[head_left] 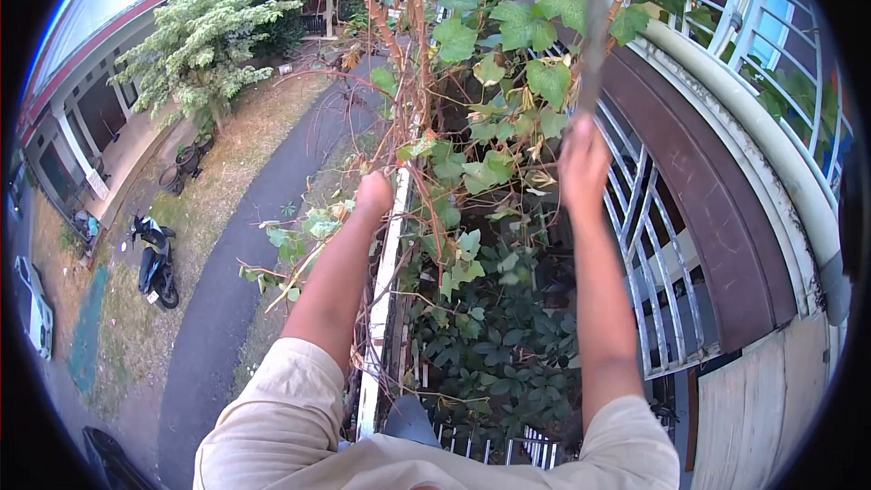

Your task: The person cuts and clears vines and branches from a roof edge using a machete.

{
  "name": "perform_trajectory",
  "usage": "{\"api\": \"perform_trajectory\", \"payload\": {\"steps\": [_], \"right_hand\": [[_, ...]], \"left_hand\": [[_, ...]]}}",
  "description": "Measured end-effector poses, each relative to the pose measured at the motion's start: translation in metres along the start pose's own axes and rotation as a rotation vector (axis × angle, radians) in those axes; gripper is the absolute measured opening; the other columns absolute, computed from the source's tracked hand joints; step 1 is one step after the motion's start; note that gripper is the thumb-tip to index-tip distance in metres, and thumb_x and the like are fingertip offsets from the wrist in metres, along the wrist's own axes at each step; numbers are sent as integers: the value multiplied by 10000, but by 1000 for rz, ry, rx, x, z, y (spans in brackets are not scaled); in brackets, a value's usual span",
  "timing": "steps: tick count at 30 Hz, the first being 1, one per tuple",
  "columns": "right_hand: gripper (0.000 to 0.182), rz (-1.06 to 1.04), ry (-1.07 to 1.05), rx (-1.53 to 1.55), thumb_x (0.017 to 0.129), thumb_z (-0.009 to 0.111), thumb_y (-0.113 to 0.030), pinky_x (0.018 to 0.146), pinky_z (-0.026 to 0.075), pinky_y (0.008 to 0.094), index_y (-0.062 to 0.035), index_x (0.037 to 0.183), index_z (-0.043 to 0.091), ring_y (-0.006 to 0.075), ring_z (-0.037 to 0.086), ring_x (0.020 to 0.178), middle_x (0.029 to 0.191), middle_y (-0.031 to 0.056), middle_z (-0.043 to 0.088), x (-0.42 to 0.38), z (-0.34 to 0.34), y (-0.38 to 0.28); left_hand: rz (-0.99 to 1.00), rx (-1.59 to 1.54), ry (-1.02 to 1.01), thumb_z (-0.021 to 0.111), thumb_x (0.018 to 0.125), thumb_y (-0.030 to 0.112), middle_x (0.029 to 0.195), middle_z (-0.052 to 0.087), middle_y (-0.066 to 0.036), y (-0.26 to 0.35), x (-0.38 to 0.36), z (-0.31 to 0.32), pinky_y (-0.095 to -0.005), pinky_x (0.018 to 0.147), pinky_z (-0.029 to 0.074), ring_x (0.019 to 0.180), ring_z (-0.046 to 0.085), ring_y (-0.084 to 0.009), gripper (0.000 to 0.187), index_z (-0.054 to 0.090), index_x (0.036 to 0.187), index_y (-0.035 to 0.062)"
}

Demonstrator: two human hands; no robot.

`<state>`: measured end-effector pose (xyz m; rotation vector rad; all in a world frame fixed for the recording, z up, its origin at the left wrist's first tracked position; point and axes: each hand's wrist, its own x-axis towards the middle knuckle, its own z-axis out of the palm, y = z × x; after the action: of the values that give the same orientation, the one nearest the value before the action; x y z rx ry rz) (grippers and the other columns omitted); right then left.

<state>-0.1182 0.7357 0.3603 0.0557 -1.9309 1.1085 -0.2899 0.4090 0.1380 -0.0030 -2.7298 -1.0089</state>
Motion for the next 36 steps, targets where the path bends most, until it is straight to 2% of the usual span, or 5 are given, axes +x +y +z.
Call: {"api": "perform_trajectory", "payload": {"steps": [8, 12, 18, 23, 36], "right_hand": [[445, -338, 419, -182, 1186, 429, -352, 711, 505, 549, 31, 1088, 634, 371, 657, 717, 820, 206, 663, 25, 100, 147], [739, 759, -949, -531, 1077, 472, -669, 822, 558, 546, 21, 1203, 702, 421, 723, 922, 1029, 236, 747, -235, 140, 432], [592, 1397, -61, 234, 1073, 536, -644, 373, 370, 409, -84, 892, 598, 214, 516, 409, 624, 45, 546, -410, 88, 281], [534, 460, -128, -212, 1142, 498, -485, 830, 520, 528, 6, 1190, 703, 454, 691, 896, 909, 251, 704, -250, 71, 184], [434, -1050, 174, 505, 1140, 564, -383, 603, 483, 478, 3, 943, 592, 431, 636, 647, 730, 214, 608, 125, 107, -264]], "left_hand": [[84, 178, 1, 561, 1026, 197, 1097, 752, -333, -30, 28, -78, -550, 951, 601, 1058, 739, -498, 323, 775, 1050, -43], [96, 220, -8, 577, 1016, 204, 1102, 748, -332, -48, 42, -116, -544, 953, 601, 1068, 734, -492, 310, 779, 1059, -27], [277, 338, -168, 541, 1063, 210, 1075, 756, -319, -73, 35, -38, -560, 931, 600, 1075, 731, -492, 312, 773, 1071, 3], [30, 69, -79, 399, 1169, 359, 1048, 748, -345, 4, -11, 20, -604, 944, 574, 1040, 723, -533, 551, 754, 1075, -52], [18, 203, -42, 478, 1127, 289, 1081, 758, -321, 8, -15, -16, -587, 928, 596, 1042, 744, -496, 423, 776, 1087, -8]]}}
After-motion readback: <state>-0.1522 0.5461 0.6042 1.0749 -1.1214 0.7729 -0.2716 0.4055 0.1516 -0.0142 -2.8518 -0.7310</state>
